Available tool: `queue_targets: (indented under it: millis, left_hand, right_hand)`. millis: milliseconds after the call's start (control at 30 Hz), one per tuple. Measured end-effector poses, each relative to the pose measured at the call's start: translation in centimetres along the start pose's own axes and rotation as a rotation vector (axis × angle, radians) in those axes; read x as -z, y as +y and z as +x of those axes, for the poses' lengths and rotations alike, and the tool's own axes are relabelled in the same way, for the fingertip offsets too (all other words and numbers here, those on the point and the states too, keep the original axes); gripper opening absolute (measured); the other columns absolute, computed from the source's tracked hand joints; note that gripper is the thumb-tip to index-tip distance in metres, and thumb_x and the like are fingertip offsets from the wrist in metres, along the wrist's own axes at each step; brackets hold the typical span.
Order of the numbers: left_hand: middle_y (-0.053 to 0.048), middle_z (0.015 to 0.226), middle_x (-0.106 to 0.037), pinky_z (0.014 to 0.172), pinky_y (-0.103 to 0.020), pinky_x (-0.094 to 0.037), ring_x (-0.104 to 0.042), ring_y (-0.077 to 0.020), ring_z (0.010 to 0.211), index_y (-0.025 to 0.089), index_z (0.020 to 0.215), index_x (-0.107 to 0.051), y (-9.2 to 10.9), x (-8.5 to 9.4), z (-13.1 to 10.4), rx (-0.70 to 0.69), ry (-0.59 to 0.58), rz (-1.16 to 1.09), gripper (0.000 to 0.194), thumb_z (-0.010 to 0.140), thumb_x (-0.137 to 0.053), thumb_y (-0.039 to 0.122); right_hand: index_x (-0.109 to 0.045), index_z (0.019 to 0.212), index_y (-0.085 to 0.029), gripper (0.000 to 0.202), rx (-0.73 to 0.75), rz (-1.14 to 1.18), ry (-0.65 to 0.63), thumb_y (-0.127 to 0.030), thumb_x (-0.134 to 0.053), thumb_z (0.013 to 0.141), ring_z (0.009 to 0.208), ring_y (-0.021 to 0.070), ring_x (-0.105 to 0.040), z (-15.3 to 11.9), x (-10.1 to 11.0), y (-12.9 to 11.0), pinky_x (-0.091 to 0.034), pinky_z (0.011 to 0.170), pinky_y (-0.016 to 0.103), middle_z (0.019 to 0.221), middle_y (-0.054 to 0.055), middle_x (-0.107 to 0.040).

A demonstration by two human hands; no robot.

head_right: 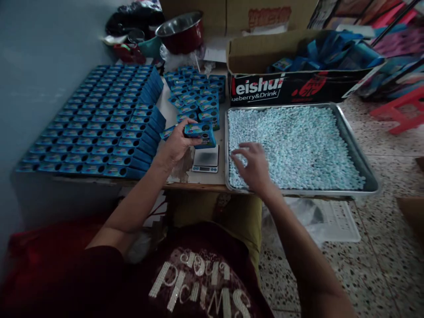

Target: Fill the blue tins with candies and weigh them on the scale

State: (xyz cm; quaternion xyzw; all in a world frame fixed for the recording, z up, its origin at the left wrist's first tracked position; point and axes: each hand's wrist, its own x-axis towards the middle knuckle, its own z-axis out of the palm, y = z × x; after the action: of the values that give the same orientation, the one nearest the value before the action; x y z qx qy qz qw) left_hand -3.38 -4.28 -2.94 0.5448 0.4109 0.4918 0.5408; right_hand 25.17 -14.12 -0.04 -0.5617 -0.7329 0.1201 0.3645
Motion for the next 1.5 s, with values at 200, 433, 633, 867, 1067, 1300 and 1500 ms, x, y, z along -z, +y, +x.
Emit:
queue_targets:
  millis: [200,433,633,867,1067,1300,1500]
  left_hand:
    - [0.002,0.097,-0.068,0.089,-0.033,-0.058,-0.069,-0.0210,0.095,0.025,0.111,-0.064,-1.7,2.2,-1.3,0.007,0.010,0.009,0.057,0.065,-0.097,0.019]
    - [0.001,0.098,-0.067,0.100,-0.039,-0.056,-0.066,-0.0244,0.102,0.023,0.113,-0.066,0.9,4.4,-2.3,-0.047,0.010,-0.007,0.054,0.068,-0.094,0.017]
    - [0.001,0.099,-0.066,0.098,-0.037,-0.052,-0.065,-0.0246,0.101,0.023,0.107,-0.068,1.4,6.3,-4.3,-0.062,0.000,0.142,0.045,0.069,-0.092,0.015]
    - [0.002,0.093,-0.066,0.084,-0.035,-0.054,-0.065,-0.0218,0.087,0.026,0.108,-0.069,0.5,7.8,-6.3,-0.011,0.021,0.112,0.044,0.070,-0.090,0.022]
    - [0.002,0.095,-0.069,0.092,-0.036,-0.059,-0.067,-0.0209,0.089,0.024,0.110,-0.070,-0.4,8.6,-6.4,-0.009,0.127,0.103,0.052,0.065,-0.096,0.020]
    - [-0.001,0.105,-0.069,0.096,-0.041,-0.062,-0.069,-0.0242,0.100,0.025,0.115,-0.069,-1.1,5.4,-5.9,0.017,0.094,0.040,0.054,0.069,-0.098,0.025]
    - [0.001,0.100,-0.066,0.097,-0.039,-0.059,-0.068,-0.0237,0.100,0.024,0.113,-0.066,-0.8,4.1,-4.5,0.045,0.045,0.106,0.052,0.069,-0.094,0.023]
  right_hand:
    - [-0.082,0.135,-0.027,0.040,0.133,-0.435,-0.434,-0.043,-0.051,0.114,0.104,0.0352,-0.059,-4.1,-7.6,-7.9,-0.043,0.087,0.046,0.108,0.017,-0.074]
    - [-0.067,0.157,-0.022,0.056,0.115,-0.536,-0.584,-0.053,-0.042,0.117,0.115,0.0369,-0.057,-4.6,-12.7,-9.1,-0.038,0.091,0.048,0.127,0.018,-0.073]
    - [-0.074,0.146,-0.027,0.049,0.100,-0.563,-0.595,-0.050,-0.042,0.118,0.113,0.0354,-0.058,-3.7,-13.1,-9.8,-0.035,0.088,0.046,0.122,0.016,-0.074]
    - [-0.078,0.139,-0.031,0.045,0.121,-0.504,-0.569,-0.056,-0.048,0.116,0.108,0.0317,-0.062,-2.7,-13.0,-8.4,-0.040,0.089,0.044,0.119,0.012,-0.075]
    - [-0.075,0.145,-0.024,0.058,-0.105,-0.343,-0.112,-0.062,-0.043,0.114,0.108,0.0329,-0.065,2.1,-9.4,-1.1,-0.048,0.097,0.045,0.110,0.015,-0.072]
    - [-0.068,0.150,-0.021,0.057,-0.128,-0.516,0.022,-0.053,-0.037,0.115,0.119,0.0375,-0.062,4.0,-7.7,2.3,-0.046,0.110,0.054,0.118,0.017,-0.073]
    - [-0.070,0.146,-0.023,0.052,-0.004,-0.444,-0.026,-0.051,-0.039,0.115,0.113,0.0348,-0.063,3.0,-8.9,1.4,-0.047,0.104,0.050,0.113,0.015,-0.073]
